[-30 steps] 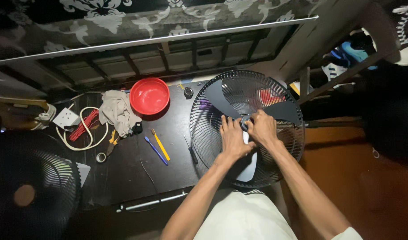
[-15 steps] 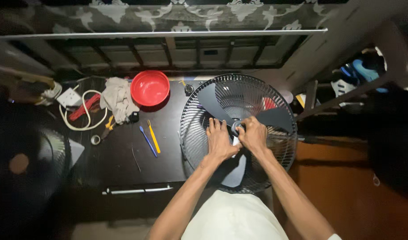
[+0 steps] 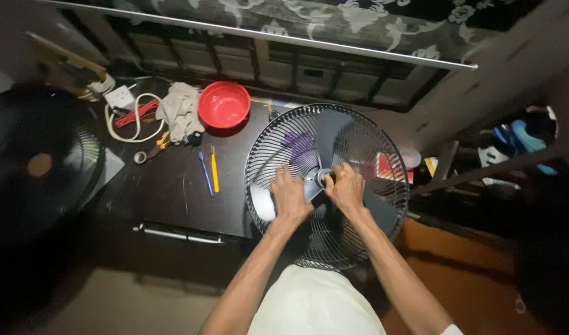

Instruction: The person services a table fan on a dark desk. They unscrew the center cap of the blade assembly using a small screwdriver, remove the front grille and blade components, handle the blades and hub, then reattach the grille and lift the reassembled fan.

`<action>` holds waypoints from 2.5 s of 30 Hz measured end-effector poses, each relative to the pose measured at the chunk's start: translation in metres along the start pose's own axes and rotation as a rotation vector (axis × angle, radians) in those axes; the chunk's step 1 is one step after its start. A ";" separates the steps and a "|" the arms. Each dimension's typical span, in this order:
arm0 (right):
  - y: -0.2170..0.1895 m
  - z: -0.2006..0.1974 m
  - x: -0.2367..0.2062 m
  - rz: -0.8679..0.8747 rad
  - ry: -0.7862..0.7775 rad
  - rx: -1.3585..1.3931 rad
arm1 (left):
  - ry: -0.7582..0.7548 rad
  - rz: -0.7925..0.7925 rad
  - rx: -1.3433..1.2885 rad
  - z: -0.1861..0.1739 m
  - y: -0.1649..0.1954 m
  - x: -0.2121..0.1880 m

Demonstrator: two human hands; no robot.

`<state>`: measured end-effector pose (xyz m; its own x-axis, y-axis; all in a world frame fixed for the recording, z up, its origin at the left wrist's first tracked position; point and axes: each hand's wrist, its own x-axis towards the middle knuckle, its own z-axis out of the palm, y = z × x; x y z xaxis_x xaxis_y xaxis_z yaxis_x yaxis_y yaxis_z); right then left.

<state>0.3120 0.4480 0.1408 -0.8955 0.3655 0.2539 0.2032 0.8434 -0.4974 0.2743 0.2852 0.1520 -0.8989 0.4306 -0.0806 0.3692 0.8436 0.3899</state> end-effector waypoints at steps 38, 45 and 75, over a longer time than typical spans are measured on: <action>-0.281 0.043 -0.062 0.029 -0.347 0.450 | 0.616 -0.205 -0.568 -0.093 -0.206 -0.113; -0.413 0.128 -0.110 0.062 -0.554 0.562 | 0.618 -0.287 -0.941 -0.103 -0.369 -0.179; -0.643 0.409 0.046 0.565 -0.812 1.223 | 1.006 -0.590 -1.080 -0.218 -0.787 -0.211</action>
<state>-0.0214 -0.2382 0.1333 -0.8647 -0.1293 -0.4854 0.5012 -0.2877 -0.8161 0.1220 -0.5394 0.0623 -0.7933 -0.6088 -0.0068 -0.0123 0.0049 0.9999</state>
